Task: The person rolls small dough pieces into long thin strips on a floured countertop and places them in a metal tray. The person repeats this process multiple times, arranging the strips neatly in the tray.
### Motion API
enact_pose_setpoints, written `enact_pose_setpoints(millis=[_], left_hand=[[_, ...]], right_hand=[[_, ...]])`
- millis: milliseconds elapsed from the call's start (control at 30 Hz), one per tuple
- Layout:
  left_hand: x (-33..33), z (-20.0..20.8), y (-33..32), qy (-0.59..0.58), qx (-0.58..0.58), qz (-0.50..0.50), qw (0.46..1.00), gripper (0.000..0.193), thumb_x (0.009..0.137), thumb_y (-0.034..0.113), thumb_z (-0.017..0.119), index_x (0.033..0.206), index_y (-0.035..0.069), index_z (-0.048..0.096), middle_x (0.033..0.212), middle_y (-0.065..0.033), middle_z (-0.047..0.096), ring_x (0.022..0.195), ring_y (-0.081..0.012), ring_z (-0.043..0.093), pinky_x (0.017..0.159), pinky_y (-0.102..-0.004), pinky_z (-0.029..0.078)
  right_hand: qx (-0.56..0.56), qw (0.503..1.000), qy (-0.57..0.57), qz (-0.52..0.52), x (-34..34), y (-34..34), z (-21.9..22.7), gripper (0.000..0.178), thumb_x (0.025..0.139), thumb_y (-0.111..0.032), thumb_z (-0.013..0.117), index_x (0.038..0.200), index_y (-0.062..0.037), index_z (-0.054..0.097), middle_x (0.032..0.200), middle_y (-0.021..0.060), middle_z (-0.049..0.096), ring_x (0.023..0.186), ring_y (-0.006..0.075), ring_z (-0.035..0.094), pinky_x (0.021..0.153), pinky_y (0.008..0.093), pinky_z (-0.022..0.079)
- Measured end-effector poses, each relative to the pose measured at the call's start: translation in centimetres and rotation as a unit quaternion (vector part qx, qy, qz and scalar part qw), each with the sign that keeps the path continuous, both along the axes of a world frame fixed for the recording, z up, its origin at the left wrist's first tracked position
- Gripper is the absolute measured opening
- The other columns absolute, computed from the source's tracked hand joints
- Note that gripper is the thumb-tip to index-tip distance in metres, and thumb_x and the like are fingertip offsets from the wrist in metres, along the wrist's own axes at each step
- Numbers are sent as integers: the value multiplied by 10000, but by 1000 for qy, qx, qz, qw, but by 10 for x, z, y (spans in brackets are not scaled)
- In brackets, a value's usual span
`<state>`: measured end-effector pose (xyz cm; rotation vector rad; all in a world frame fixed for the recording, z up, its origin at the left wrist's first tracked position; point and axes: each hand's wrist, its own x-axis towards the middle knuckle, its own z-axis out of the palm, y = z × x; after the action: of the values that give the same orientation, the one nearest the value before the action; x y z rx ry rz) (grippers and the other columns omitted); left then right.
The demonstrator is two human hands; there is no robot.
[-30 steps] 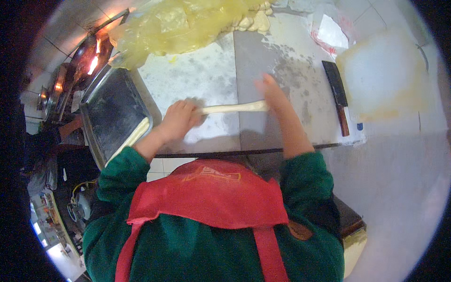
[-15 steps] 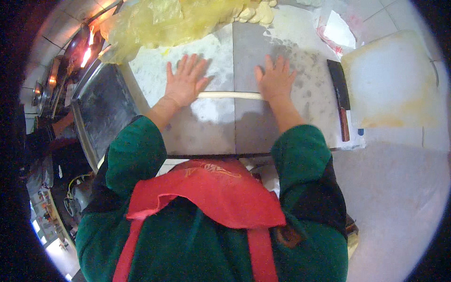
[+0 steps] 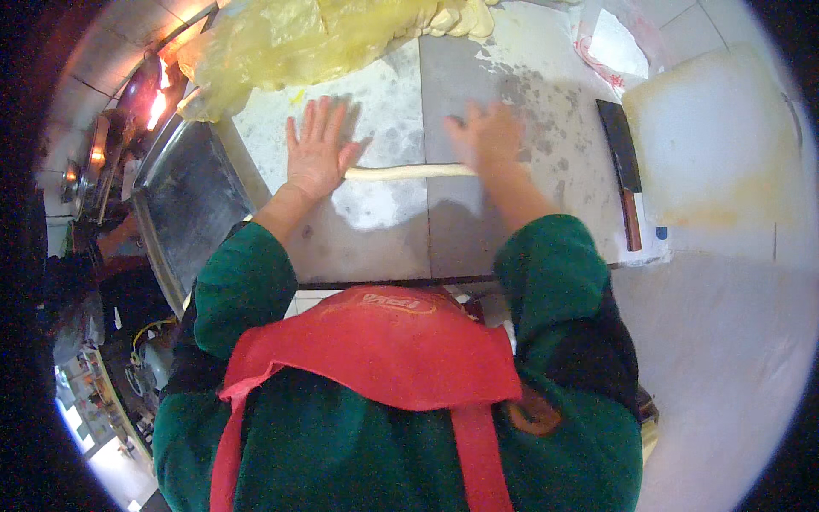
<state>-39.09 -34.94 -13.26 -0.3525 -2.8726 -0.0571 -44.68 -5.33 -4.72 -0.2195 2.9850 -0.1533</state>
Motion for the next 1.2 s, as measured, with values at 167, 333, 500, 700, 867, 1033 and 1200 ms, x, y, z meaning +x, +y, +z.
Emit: enact_pose_setpoints(millis=[167, 333, 500, 700, 867, 1033, 1200], left_hand=[[92, 82, 0, -209, -21, -81, 974, 870, 734, 417, 714, 1434, 85, 318, 1507, -134, 281, 1396, -288, 267, 1100, -580, 155], [63, 133, 71, -231, 137, -49, 962, 770, 797, 373, 670, 1421, 90, 317, 1478, -182, 299, 1359, -371, 302, 1054, -627, 206], [22, 85, 121, -217, 181, -144, 948, 736, 803, 424, 644, 1399, 99, 360, 1453, -173, 349, 1349, -322, 337, 1055, -586, 261], [71, 74, 87, -75, 53, -147, 985, 809, 717, 480, 709, 1386, 139, 407, 1456, -125, 370, 1352, -273, 349, 1047, -605, 252], [73, 85, 66, -103, 57, -140, 983, 751, 768, 445, 677, 1390, 134, 396, 1471, -121, 342, 1363, -275, 321, 1054, -607, 228], [118, 55, 3, -87, 19, -8, 996, 718, 807, 407, 654, 1402, 125, 369, 1483, -128, 313, 1370, -294, 294, 1074, -594, 208], [133, 67, 2, -169, 37, 3, 985, 777, 761, 346, 703, 1408, 100, 349, 1490, -157, 287, 1382, -328, 265, 1092, -557, 189]], right_hand=[[-138, 955, 154, 213, 99, -40, -26, 523, 772, -424, 645, 1212, -146, 591, 1323, 169, 486, 1219, 328, 454, 986, 574, 336], [-158, 932, 153, 288, 69, -47, -12, 519, 797, -404, 610, 1241, -138, 576, 1354, 158, 466, 1271, 310, 410, 1023, 521, 313], [-90, 985, 104, 108, 42, -4, 3, 564, 839, -408, 555, 1316, -111, 498, 1431, 172, 374, 1304, 322, 380, 1059, 578, 242], [33, 985, 140, 99, 103, 35, -19, 554, 827, -464, 585, 1293, -170, 522, 1369, 220, 420, 1286, 384, 376, 988, 663, 252], [12, 986, 155, 55, 63, 46, -50, 548, 844, -471, 570, 1301, -172, 518, 1379, 206, 417, 1295, 384, 364, 1004, 670, 234], [24, 990, 127, 65, 68, 23, -6, 506, 857, -448, 555, 1270, -156, 541, 1368, 197, 433, 1274, 346, 398, 984, 645, 279], [-89, 960, 22, 264, 82, -67, 25, 505, 806, -439, 604, 1212, -141, 580, 1210, 135, 527, 1158, 330, 470, 915, 571, 350]])
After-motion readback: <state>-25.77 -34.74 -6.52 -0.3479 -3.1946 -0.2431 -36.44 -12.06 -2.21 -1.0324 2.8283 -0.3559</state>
